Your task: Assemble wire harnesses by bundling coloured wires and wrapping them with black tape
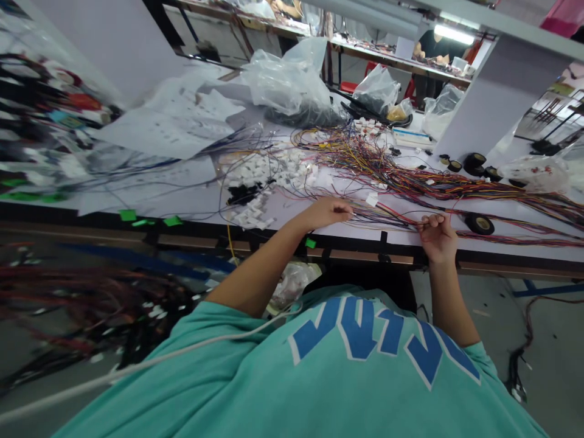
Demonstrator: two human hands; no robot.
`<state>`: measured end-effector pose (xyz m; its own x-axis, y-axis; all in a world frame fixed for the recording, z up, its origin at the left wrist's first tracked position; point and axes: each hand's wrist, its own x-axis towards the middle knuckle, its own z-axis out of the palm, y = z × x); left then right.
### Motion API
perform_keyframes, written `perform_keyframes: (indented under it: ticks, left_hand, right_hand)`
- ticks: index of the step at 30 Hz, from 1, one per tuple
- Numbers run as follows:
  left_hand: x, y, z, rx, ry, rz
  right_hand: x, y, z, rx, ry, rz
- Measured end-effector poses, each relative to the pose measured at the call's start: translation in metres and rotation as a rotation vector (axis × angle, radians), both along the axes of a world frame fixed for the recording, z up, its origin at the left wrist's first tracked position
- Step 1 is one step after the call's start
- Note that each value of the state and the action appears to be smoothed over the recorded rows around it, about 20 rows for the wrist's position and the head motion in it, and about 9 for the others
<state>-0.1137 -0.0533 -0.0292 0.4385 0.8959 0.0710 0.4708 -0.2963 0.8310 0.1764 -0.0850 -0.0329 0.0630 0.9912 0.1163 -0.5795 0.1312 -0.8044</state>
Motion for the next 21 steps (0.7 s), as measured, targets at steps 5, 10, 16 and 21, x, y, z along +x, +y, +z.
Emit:
perform_keyframes:
  ticks: [5, 10, 16, 21]
  left_hand:
    - [-0.006, 0.0, 0.01, -0.149, -0.266, 0.128]
    - [-0.014, 0.0, 0.023, -0.157, -0.261, 0.165]
    - [-0.013, -0.004, 0.043, -0.097, -0.246, 0.237]
    - [-0.01, -0.01, 0.063, -0.153, -0.297, 0.316]
  right_hand:
    - [0.006, 0.002, -0.004, -0.01, 0.044, -0.003]
    - [0.001, 0.004, -0.001, -0.013, 0.017, 0.013]
    - [-0.006, 0.007, 0.014, 0.005, -0.078, 0.02]
    - [-0.014, 0.008, 0.024, 0.057, -0.188, 0.052]
